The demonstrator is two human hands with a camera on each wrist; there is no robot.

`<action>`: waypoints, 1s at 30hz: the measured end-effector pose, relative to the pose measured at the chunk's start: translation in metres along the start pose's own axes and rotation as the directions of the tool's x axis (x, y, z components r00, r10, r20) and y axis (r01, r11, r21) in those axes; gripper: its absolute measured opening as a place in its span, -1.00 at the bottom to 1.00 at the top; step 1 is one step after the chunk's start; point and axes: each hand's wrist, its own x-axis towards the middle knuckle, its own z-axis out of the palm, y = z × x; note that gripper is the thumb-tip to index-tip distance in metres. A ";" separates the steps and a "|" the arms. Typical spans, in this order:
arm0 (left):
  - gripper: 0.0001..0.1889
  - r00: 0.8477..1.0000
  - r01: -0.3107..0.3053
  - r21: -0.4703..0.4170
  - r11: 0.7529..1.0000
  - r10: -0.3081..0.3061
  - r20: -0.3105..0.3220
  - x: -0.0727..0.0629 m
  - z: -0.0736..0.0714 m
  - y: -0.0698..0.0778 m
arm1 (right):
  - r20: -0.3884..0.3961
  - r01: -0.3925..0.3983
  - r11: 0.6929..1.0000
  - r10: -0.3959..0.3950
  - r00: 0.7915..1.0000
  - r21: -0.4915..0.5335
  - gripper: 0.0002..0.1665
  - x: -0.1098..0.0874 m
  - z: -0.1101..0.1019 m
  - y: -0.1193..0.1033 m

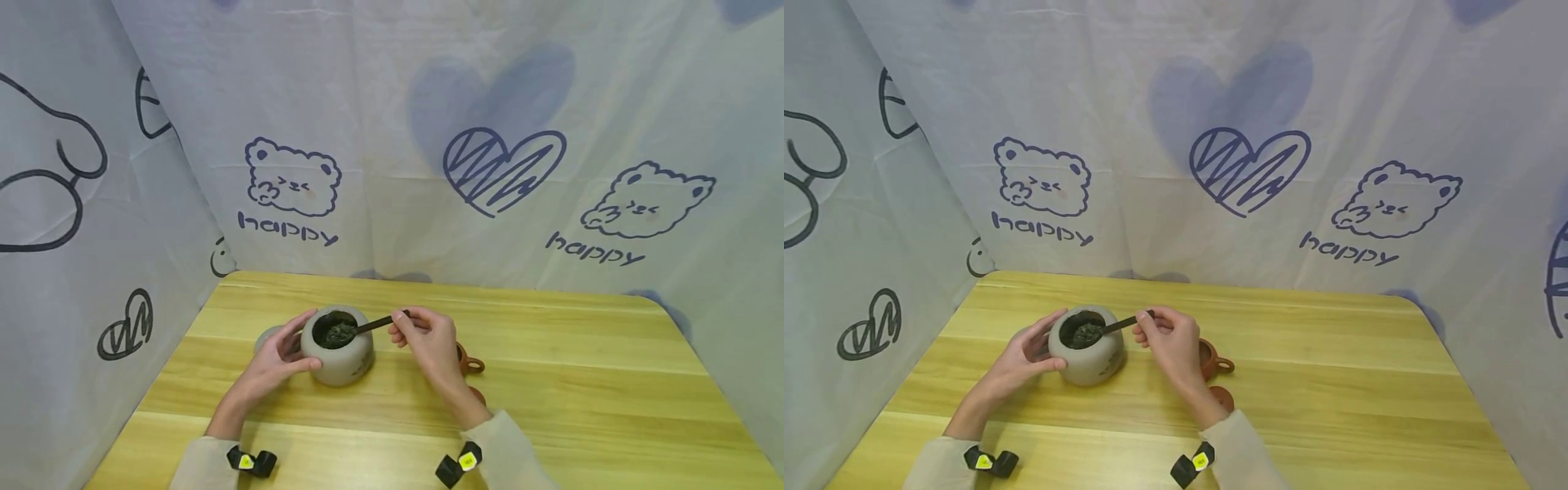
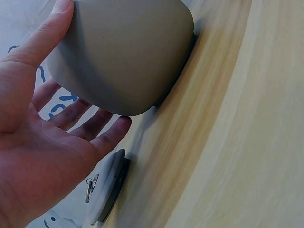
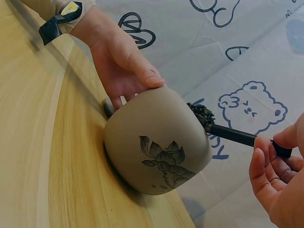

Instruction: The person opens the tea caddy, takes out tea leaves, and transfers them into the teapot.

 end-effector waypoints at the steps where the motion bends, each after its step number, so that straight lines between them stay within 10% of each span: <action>1: -0.09 1.000 0.001 -0.001 1.000 -0.001 0.000 0.000 0.000 0.000 | 0.000 0.001 1.000 -0.001 1.000 0.000 -0.79 0.000 -0.001 0.000; 30: -0.09 1.000 0.009 -0.014 1.000 -0.009 -0.002 0.000 0.001 0.000 | -0.023 0.047 0.999 -0.047 0.999 -0.018 -0.78 -0.007 -0.027 -0.010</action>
